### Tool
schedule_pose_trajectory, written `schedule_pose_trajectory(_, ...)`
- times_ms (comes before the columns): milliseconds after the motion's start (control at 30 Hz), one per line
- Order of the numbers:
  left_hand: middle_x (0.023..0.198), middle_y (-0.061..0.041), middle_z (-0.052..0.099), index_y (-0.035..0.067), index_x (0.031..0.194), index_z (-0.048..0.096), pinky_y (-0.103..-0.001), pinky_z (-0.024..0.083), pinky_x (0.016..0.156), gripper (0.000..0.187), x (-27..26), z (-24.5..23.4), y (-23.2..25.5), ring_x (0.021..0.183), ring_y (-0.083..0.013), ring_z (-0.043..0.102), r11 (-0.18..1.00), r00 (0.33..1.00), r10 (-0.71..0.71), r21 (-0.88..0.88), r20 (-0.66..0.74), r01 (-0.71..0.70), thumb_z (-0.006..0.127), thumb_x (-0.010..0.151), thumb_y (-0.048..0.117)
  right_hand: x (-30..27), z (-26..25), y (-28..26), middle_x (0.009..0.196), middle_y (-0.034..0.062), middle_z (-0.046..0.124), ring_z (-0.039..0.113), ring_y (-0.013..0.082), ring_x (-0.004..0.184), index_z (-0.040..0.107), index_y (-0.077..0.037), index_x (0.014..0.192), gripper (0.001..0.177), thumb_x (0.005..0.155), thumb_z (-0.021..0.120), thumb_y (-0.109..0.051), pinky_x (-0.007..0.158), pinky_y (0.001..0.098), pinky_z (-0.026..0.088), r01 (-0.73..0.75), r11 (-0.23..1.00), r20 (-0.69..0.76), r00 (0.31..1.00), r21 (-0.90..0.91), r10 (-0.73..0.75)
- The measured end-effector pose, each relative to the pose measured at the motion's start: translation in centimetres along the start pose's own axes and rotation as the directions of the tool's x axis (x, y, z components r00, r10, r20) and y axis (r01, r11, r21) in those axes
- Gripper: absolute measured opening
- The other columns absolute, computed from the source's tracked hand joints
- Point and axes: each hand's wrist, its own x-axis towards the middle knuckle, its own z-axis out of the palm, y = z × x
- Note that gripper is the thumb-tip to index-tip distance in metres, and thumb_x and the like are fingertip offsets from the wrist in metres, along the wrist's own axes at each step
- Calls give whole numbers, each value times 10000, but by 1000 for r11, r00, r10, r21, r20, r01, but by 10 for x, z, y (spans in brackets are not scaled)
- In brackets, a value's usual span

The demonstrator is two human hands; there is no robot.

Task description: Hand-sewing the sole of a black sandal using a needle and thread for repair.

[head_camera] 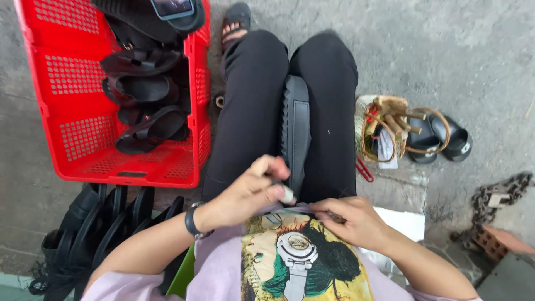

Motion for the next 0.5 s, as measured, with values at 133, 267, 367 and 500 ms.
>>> schedule_pose_trajectory(133,992,-124,608,10,826,649,-343,502,776,354,22,-5,-9,927,-220,579,971,999,20,-237,35,-11,433,1018,214,8,-1,-1,530,-44,681,669,186,486,757,-164,841,124,783,659,-115,476,281,551,-24,991,-47,998,133,31)
schedule_pose_trajectory(267,649,-43,467,-9,779,644,-225,424,586,374,55,-13,-14,587,-125,419,948,980,35,-304,-194,-94,403,1024,139,30,8,2,507,15,633,620,219,438,753,-129,907,193,775,623,-76,441,323,510,79,981,-53,996,180,-71)
schedule_pose_trajectory(367,591,-27,459,-12,807,668,-206,372,504,368,50,-32,-15,503,-78,367,961,973,-48,-275,-228,-17,415,1011,160,26,4,9,626,29,681,672,256,565,728,-147,958,220,793,599,-80,520,360,543,70,997,-9,998,37,-69)
schedule_pose_trajectory(500,903,-12,623,156,668,681,-308,445,810,304,29,-70,10,884,-217,597,698,903,345,713,-255,-65,597,953,220,14,-3,6,887,55,582,642,253,633,522,-230,1327,404,946,389,-208,546,397,546,224,818,70,973,-531,-221)
